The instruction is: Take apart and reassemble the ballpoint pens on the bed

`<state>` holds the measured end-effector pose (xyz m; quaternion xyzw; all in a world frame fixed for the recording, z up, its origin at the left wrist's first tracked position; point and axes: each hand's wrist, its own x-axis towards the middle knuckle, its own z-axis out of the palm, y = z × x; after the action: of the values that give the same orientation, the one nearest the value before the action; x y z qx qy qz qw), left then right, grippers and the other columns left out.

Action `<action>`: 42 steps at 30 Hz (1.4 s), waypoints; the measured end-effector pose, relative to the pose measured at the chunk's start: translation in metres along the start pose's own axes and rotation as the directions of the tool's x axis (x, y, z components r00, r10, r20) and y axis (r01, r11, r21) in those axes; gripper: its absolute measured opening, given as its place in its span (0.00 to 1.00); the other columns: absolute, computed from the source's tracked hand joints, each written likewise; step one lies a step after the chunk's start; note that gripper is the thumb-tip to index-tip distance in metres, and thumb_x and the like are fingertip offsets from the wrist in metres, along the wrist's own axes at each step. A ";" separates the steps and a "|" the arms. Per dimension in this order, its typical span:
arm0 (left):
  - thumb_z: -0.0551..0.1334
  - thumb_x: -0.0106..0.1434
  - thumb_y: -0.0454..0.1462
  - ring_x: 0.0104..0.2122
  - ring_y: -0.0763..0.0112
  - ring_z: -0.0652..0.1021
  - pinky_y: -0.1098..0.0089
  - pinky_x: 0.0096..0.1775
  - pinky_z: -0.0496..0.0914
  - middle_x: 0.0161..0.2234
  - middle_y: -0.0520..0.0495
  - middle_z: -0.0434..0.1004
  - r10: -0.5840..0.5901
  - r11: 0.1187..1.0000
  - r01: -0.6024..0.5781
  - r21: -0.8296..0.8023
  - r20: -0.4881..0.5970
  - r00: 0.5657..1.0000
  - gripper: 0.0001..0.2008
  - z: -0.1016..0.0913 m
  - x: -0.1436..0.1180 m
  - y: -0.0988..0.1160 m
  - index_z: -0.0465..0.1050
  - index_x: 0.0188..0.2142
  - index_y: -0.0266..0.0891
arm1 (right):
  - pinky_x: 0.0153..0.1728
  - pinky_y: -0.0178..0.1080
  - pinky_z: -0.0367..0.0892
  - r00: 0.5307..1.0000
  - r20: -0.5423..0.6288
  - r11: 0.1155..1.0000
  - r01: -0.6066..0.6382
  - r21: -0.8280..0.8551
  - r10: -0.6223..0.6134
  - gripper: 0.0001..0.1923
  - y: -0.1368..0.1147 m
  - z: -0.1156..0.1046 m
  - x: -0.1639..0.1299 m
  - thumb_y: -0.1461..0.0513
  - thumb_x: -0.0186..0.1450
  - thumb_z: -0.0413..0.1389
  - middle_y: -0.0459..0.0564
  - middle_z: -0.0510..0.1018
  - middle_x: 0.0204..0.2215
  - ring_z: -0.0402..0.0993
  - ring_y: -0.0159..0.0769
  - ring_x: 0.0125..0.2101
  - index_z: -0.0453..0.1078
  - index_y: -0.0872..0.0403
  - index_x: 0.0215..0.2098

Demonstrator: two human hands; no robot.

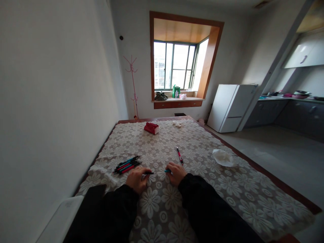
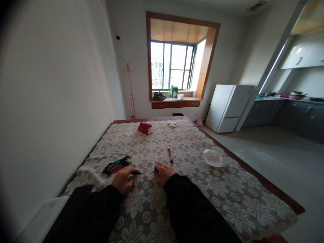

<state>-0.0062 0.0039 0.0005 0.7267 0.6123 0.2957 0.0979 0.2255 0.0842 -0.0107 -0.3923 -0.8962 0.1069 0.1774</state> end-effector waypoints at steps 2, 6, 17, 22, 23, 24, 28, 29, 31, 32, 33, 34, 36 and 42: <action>0.60 0.58 0.33 0.44 0.63 0.76 0.64 0.47 0.68 0.40 0.51 0.81 -0.056 0.998 0.057 0.032 -0.024 0.998 0.11 0.000 0.000 -0.002 0.77 0.39 0.46 | 0.37 0.36 0.61 1.000 -0.025 1.000 -0.017 -0.015 0.017 0.06 0.000 0.000 0.000 0.65 0.61 0.54 0.48 0.75 0.36 0.71 0.36 0.36 0.71 0.53 0.37; 0.60 0.59 0.34 0.44 0.61 0.76 0.61 0.48 0.67 0.40 0.50 0.80 -0.146 0.985 0.153 0.081 -0.091 0.985 0.11 0.001 -0.001 -0.009 0.76 0.40 0.46 | 0.38 0.37 0.61 0.999 -0.036 0.999 -0.004 -0.042 0.002 0.06 0.000 -0.001 -0.001 0.65 0.60 0.54 0.48 0.75 0.36 0.71 0.37 0.37 0.71 0.53 0.36; 0.62 0.60 0.39 0.33 0.70 0.76 0.71 0.39 0.69 0.33 0.48 0.75 -0.023 0.999 0.026 -0.048 0.051 0.998 0.07 0.006 -0.001 -0.006 0.77 0.37 0.45 | 0.39 0.36 0.62 0.986 -0.044 0.987 0.159 0.006 -0.158 0.03 -0.002 -0.001 -0.002 0.65 0.61 0.56 0.48 0.74 0.34 0.70 0.36 0.37 0.70 0.52 0.35; 0.63 0.58 0.38 0.35 0.68 0.75 0.70 0.40 0.67 0.32 0.50 0.77 0.017 1.000 -0.018 0.010 0.098 0.995 0.05 0.005 -0.001 -0.005 0.77 0.35 0.45 | 0.39 0.36 0.62 0.986 -0.017 0.986 0.164 0.012 -0.164 0.03 -0.004 -0.001 -0.002 0.65 0.60 0.56 0.47 0.74 0.33 0.70 0.36 0.36 0.70 0.52 0.34; 0.62 0.59 0.37 0.36 0.68 0.75 0.70 0.40 0.67 0.32 0.51 0.78 0.034 0.999 -0.036 0.015 0.103 0.994 0.05 0.005 -0.001 -0.004 0.77 0.34 0.45 | 0.38 0.36 0.62 0.988 -0.004 0.988 0.156 0.009 -0.156 0.04 -0.004 -0.002 -0.002 0.65 0.60 0.56 0.47 0.74 0.33 0.70 0.36 0.36 0.70 0.52 0.34; 0.61 0.60 0.36 0.36 0.68 0.75 0.70 0.40 0.67 0.31 0.51 0.78 0.046 0.999 -0.048 0.018 0.106 0.993 0.05 0.004 -0.001 -0.004 0.77 0.34 0.45 | 0.38 0.36 0.62 0.989 0.006 0.989 0.146 0.004 -0.146 0.04 -0.004 -0.002 -0.002 0.65 0.60 0.56 0.48 0.74 0.33 0.70 0.36 0.36 0.70 0.53 0.34; 0.61 0.60 0.37 0.36 0.67 0.75 0.70 0.39 0.67 0.32 0.50 0.78 0.026 0.999 -0.029 0.044 0.074 0.997 0.04 0.002 -0.001 -0.003 0.76 0.33 0.45 | 0.39 0.36 0.61 0.997 0.016 0.996 0.081 -0.042 -0.080 0.05 -0.002 -0.005 -0.001 0.65 0.59 0.55 0.48 0.74 0.35 0.70 0.37 0.38 0.71 0.53 0.35; 0.61 0.60 0.37 0.36 0.67 0.76 0.70 0.39 0.67 0.33 0.49 0.78 0.010 0.999 -0.013 0.052 0.058 0.998 0.04 0.002 0.000 -0.004 0.76 0.33 0.45 | 0.39 0.36 0.61 0.998 0.016 0.997 0.060 -0.057 -0.060 0.05 -0.001 -0.006 0.000 0.64 0.59 0.55 0.48 0.74 0.35 0.70 0.37 0.38 0.71 0.53 0.35; 0.61 0.60 0.36 0.36 0.66 0.76 0.69 0.39 0.67 0.33 0.49 0.78 -0.025 0.998 0.023 0.054 0.025 0.999 0.04 0.002 0.000 -0.006 0.76 0.34 0.44 | 0.39 0.36 0.61 1.000 0.016 0.996 0.018 -0.086 -0.017 0.06 0.000 -0.008 0.000 0.64 0.60 0.54 0.48 0.74 0.35 0.70 0.37 0.38 0.70 0.53 0.35; 0.62 0.59 0.36 0.37 0.66 0.76 0.69 0.39 0.68 0.34 0.49 0.78 -0.037 0.998 0.037 0.042 0.012 0.999 0.05 0.003 -0.001 -0.007 0.76 0.35 0.44 | 0.39 0.36 0.60 1.000 0.018 0.995 0.000 -0.097 0.002 0.06 0.001 -0.009 0.000 0.64 0.60 0.54 0.48 0.74 0.35 0.70 0.37 0.38 0.70 0.53 0.35; 0.62 0.58 0.35 0.37 0.67 0.76 0.68 0.40 0.68 0.35 0.49 0.78 -0.045 0.999 0.045 0.022 0.002 0.999 0.07 0.004 -0.001 -0.008 0.75 0.38 0.44 | 0.39 0.36 0.60 1.000 0.020 0.994 -0.015 -0.106 0.017 0.06 0.001 -0.010 -0.001 0.64 0.60 0.54 0.48 0.74 0.36 0.70 0.37 0.39 0.70 0.52 0.36; 0.62 0.58 0.34 0.37 0.67 0.76 0.68 0.41 0.68 0.37 0.49 0.78 -0.046 0.999 0.046 -0.004 -0.003 0.999 0.10 0.005 -0.001 -0.010 0.74 0.41 0.44 | 0.39 0.36 0.60 0.999 0.022 0.994 -0.025 -0.111 0.027 0.06 0.001 -0.010 -0.001 0.64 0.60 0.54 0.48 0.74 0.36 0.70 0.37 0.39 0.70 0.52 0.36; 0.64 0.56 0.34 0.37 0.68 0.76 0.67 0.42 0.69 0.42 0.49 0.78 -0.043 0.997 0.043 -0.060 -0.011 0.999 0.19 0.007 -0.001 -0.012 0.70 0.48 0.44 | 0.40 0.36 0.59 0.999 0.022 0.993 -0.029 -0.110 0.032 0.06 0.001 -0.010 -0.001 0.63 0.61 0.54 0.48 0.74 0.37 0.70 0.36 0.40 0.70 0.52 0.36; 0.64 0.53 0.32 0.33 0.71 0.75 0.67 0.42 0.71 0.49 0.45 0.72 -0.014 0.989 0.013 -0.149 -0.009 1.000 0.26 0.007 -0.001 -0.010 0.66 0.53 0.43 | 0.40 0.36 0.60 1.000 0.002 0.995 -0.023 -0.096 0.023 0.06 0.001 -0.009 0.000 0.64 0.62 0.53 0.48 0.75 0.37 0.70 0.36 0.40 0.71 0.52 0.36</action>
<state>-0.0112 0.0067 -0.0102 0.7117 0.5940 0.3434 0.1509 0.2301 0.0851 -0.0030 -0.4106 -0.8960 0.0664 0.1556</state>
